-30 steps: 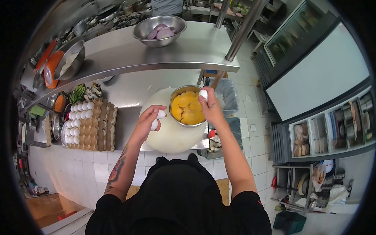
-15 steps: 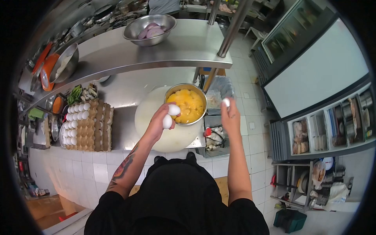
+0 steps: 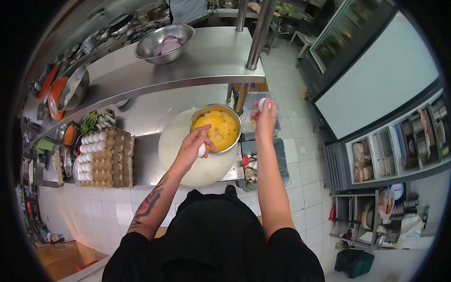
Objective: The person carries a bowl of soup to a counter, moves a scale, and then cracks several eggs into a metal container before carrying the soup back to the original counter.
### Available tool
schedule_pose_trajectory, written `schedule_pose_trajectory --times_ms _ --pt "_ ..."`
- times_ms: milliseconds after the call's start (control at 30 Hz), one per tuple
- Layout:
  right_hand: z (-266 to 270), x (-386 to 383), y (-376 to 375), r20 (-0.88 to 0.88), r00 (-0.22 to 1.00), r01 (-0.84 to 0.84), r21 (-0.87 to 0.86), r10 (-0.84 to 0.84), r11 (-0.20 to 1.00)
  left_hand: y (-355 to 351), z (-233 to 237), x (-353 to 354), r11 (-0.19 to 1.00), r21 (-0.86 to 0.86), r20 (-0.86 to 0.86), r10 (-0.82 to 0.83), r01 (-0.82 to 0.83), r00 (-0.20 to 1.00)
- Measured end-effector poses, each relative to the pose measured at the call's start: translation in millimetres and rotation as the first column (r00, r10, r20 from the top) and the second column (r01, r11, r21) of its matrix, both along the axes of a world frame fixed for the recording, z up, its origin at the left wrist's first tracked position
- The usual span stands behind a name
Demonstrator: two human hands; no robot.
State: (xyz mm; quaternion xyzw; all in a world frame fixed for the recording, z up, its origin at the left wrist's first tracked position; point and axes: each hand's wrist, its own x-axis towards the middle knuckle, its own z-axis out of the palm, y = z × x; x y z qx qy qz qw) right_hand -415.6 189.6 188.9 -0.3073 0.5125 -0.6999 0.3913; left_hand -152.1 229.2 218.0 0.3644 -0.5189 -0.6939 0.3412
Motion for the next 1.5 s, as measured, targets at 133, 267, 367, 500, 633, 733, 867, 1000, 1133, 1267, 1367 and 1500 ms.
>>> schedule_pose_trajectory --times_ms 133,267,367,500,633,733,867,1000,1133,1267,1367,1500 --pt "-1 6 -14 0.196 0.972 -0.159 0.152 0.128 0.976 3 -8 26 1.0 -0.008 0.004 0.015 -0.015 1.0" --pt "26 16 24 0.368 0.928 -0.066 0.003 0.06 0.998 5 -14 61 0.998 0.012 0.002 0.054 -0.054 0.999" --pt "20 32 36 0.145 0.95 -0.281 0.015 0.276 0.96 4 -14 72 0.995 0.014 -0.015 0.095 -0.095 0.995" --pt "13 56 21 -0.646 0.748 -0.154 0.053 0.151 0.987 2 -12 77 0.985 0.095 -0.071 0.151 -0.145 0.986" --pt "33 67 25 -0.825 0.534 -0.17 0.11 0.186 0.979 2 -15 79 0.887 0.423 -0.287 0.327 -0.187 0.9" --pt "52 76 28 -0.902 0.345 -0.134 0.226 0.259 0.965 7 -1 71 0.765 0.625 -0.326 0.438 -0.156 0.838" --pt "70 86 37 -0.919 0.021 0.013 0.394 0.394 0.919 11 -10 63 0.75 0.657 -0.364 0.402 -0.074 0.84" --pt "60 61 56 -0.947 0.293 -0.011 0.136 0.133 0.991 8 -47 49 0.87 0.475 -0.481 0.136 0.127 0.866" --pt "-3 -13 91 -0.83 0.557 0.095 0.106 0.035 0.99 16 -27 13 0.889 0.456 -0.428 0.177 0.043 0.886" --pt "11 7 117 -0.965 0.231 0.109 0.154 0.126 0.982 17 -25 -18 0.974 0.21 -0.219 -0.036 0.084 0.975" --pt "56 43 115 -0.78 0.517 -0.347 0.184 0.351 0.92 24 -23 -36 0.997 0.035 -0.113 -0.066 0.071 0.991" --pt "22 16 78 -0.453 0.735 -0.475 0.187 0.504 0.86 28 -4 -30 0.997 0.032 -0.059 -0.07 0.072 0.996"
